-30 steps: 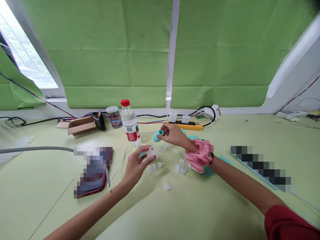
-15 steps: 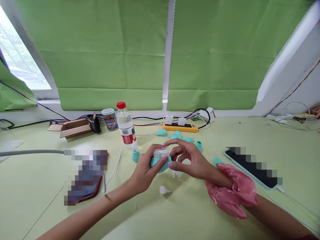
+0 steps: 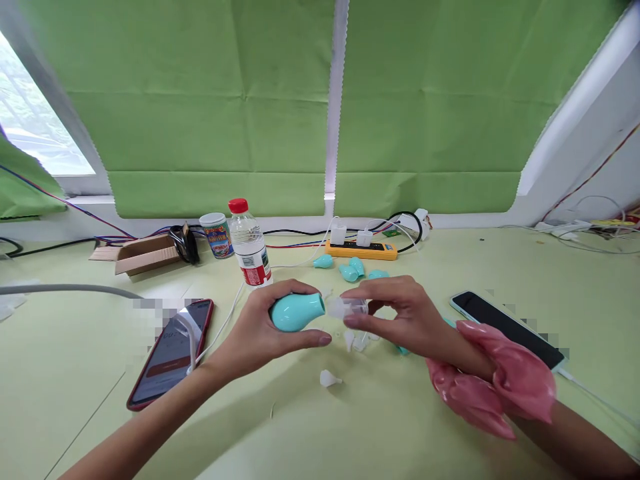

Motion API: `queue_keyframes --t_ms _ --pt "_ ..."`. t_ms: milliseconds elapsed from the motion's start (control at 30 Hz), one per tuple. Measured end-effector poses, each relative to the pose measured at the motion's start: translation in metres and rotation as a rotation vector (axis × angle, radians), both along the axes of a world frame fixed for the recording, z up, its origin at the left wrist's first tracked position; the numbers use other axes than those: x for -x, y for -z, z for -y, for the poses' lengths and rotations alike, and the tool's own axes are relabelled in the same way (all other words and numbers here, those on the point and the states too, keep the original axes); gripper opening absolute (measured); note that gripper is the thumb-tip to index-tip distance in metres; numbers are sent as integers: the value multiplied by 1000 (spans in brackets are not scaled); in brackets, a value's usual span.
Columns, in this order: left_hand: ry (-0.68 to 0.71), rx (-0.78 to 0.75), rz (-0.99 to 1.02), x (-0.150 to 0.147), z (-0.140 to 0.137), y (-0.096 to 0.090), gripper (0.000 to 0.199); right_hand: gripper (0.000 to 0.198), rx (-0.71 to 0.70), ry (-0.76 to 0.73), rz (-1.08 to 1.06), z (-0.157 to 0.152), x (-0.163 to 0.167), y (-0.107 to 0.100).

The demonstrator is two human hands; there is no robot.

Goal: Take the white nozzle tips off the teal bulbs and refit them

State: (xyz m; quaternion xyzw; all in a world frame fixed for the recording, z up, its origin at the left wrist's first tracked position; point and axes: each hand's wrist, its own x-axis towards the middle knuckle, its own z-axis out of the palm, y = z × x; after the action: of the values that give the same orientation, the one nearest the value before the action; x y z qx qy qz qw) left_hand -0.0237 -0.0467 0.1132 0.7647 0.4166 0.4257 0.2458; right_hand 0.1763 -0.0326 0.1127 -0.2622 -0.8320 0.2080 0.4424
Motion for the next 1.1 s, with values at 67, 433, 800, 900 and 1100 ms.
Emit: queue_keyframes --t_ms 67,433,800,900,1100 --pt "38 33 1 1 3 -4 33 16 -175 36 40 6 -2 -3" --pt "230 318 -105 0 11 -11 19 18 -699 81 382 18 -4 -6" --pt "193 320 -86 -6 19 -11 20 17 -718 108 544 30 -7 -11" --pt "148 134 -180 -6 23 -13 15 20 -676 89 469 29 -4 -9" --pt "90 -134 -310 -5 24 -11 12 16 -323 -67 205 20 1 -2"
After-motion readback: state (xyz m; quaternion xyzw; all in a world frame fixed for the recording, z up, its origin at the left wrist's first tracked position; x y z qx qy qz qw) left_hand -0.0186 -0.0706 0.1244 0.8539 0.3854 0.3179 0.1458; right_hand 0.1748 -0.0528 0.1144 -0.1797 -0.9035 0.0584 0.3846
